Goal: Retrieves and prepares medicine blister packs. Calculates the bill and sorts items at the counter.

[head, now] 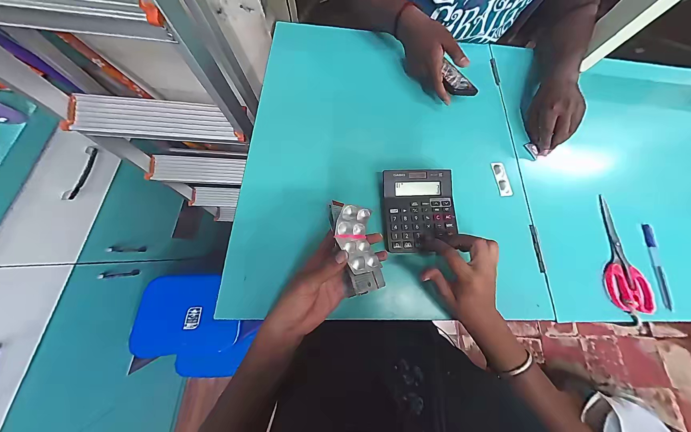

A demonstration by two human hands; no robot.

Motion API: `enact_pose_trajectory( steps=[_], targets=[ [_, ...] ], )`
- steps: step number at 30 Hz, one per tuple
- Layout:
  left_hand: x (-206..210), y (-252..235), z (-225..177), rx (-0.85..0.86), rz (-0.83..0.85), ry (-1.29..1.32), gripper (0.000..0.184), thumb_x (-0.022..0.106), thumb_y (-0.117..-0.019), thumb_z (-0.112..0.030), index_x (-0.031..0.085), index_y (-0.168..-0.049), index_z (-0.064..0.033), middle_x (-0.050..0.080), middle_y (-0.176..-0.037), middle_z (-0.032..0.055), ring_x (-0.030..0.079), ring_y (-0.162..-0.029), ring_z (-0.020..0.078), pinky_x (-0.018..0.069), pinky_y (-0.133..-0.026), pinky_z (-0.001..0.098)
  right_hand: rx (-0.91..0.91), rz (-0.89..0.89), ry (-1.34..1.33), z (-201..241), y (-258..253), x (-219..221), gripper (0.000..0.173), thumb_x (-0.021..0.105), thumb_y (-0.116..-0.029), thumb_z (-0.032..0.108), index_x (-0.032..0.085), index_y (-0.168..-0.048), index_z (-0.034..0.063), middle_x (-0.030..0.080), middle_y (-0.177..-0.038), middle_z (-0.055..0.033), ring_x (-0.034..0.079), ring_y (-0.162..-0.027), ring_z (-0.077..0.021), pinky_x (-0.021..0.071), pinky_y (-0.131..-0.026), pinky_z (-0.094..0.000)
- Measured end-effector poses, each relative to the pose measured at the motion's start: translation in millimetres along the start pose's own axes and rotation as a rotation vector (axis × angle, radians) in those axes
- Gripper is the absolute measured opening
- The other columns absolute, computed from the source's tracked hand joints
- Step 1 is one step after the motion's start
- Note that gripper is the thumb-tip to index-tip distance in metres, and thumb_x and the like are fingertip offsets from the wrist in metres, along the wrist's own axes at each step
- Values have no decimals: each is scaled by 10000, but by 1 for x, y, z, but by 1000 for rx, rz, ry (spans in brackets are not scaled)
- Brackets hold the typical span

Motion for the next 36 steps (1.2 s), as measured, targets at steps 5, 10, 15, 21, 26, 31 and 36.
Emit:
enact_pose_trajectory(
  steps=[5,10,15,21,26,31,36],
  targets=[
    [9,-2,2,-22,-56,-120,656,708,-958,-269,358,-1475,-65,585,-1391,224,619,-1243,384,531,-1036,489,23,-14,-152,2,-4,-7,596,558,-940,680,781,-1017,133,645,-945,-113,565,-924,-238,425,-843,-377],
    [34,-4,7,-30,-18,-487,668,660,-988,-239,309,-1517,-31,607,-1314,61,649,-1153,179,559,-992,366,-113,217,-764,38,-34,-14,476,715,-945,437,710,-1239,62,698,-1226,-106,632,-1171,-155,527,-1009,-296],
    [49,-5,5,-85,15,-509,583,643,-996,-254,368,-1466,-45,644,-1267,30,677,-1102,153,580,-951,339,-216,196,-811,37,-41,-26,270,612,-1033,206,733,-1127,-17,747,-1129,-122,695,-1085,-101,564,-957,-233],
    [66,-5,17,-345,108,-314,558,634,-984,-440,437,-1429,-168,662,-1275,71,703,-1091,251,613,-896,393,74,230,-982,16,-51,-39,200,580,-1026,112,725,-1061,-21,735,-937,20,680,-844,12,587,-795,-179],
    [69,-9,18,-465,246,-215,522,575,-995,-522,598,-1350,-140,661,-1299,148,714,-1063,269,617,-877,392,247,372,-1233,6,-49,-40,196,569,-1043,112,723,-1131,29,749,-923,4,707,-799,-55,611,-753,-225],
    [73,-11,20,-502,269,-198,549,487,-1026,-545,559,-1405,-154,630,-1346,192,716,-1051,296,620,-842,396,342,397,-1322,-1,-45,-39,201,582,-1035,122,735,-1145,52,745,-908,-19,705,-764,-70,613,-720,-233],
    [79,-10,20,-499,277,-205,559,441,-1036,-566,583,-1378,-147,643,-1326,182,724,-1035,277,626,-834,379,384,396,-1374,-2,-44,-40,199,588,-1037,139,738,-1146,65,745,-915,-31,709,-758,-75,614,-697,-232]
  ],
)
Point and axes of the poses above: each hand's wrist, its own y-axis away from the middle knuckle, its own x-axis out of the palm, z = x × y, the point moved 4 cm from there along -y, towards the middle knuckle
